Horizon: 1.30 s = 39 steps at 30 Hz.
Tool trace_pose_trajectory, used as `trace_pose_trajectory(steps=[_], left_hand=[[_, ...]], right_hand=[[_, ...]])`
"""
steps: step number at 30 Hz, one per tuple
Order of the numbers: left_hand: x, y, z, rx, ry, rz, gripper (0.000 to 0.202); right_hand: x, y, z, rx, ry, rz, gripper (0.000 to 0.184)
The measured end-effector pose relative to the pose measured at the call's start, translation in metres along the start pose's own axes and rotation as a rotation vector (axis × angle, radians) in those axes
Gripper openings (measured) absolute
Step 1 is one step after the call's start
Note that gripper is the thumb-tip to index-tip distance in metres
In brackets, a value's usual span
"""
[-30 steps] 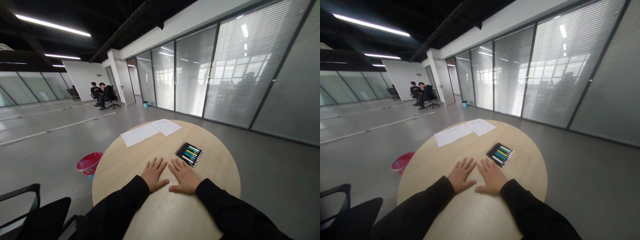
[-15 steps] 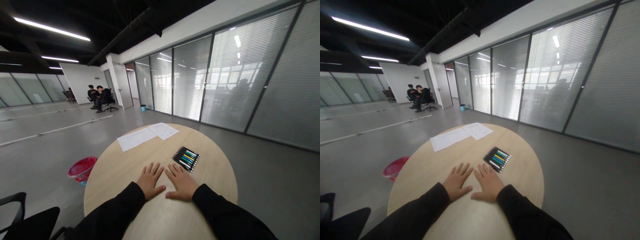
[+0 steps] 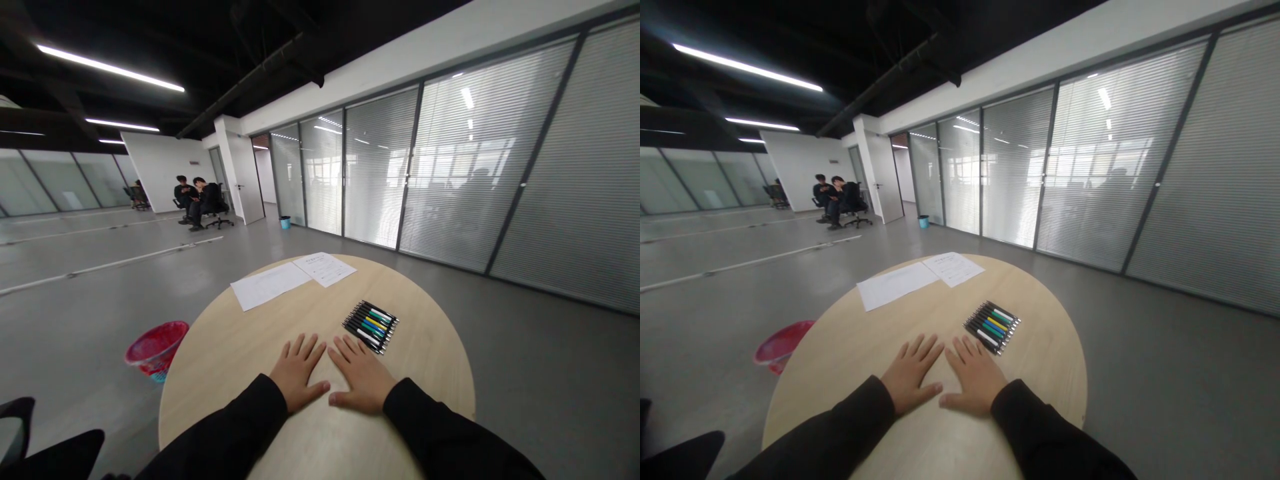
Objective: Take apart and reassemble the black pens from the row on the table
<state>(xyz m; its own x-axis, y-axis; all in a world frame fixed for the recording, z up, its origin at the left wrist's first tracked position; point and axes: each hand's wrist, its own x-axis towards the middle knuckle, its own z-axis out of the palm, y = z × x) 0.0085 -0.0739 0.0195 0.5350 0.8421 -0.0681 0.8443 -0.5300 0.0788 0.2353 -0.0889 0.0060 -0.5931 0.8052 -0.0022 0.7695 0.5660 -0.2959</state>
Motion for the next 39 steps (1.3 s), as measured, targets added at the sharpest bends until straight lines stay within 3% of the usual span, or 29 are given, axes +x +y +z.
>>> trace_pose_trajectory(steps=[39], left_hand=[[0.0003, -0.0044, 0.003, -0.018, 0.003, -0.002, 0.087]], right_hand=[[0.0009, -0.0003, -0.0027, 0.015, -0.01, -0.003, 0.101]])
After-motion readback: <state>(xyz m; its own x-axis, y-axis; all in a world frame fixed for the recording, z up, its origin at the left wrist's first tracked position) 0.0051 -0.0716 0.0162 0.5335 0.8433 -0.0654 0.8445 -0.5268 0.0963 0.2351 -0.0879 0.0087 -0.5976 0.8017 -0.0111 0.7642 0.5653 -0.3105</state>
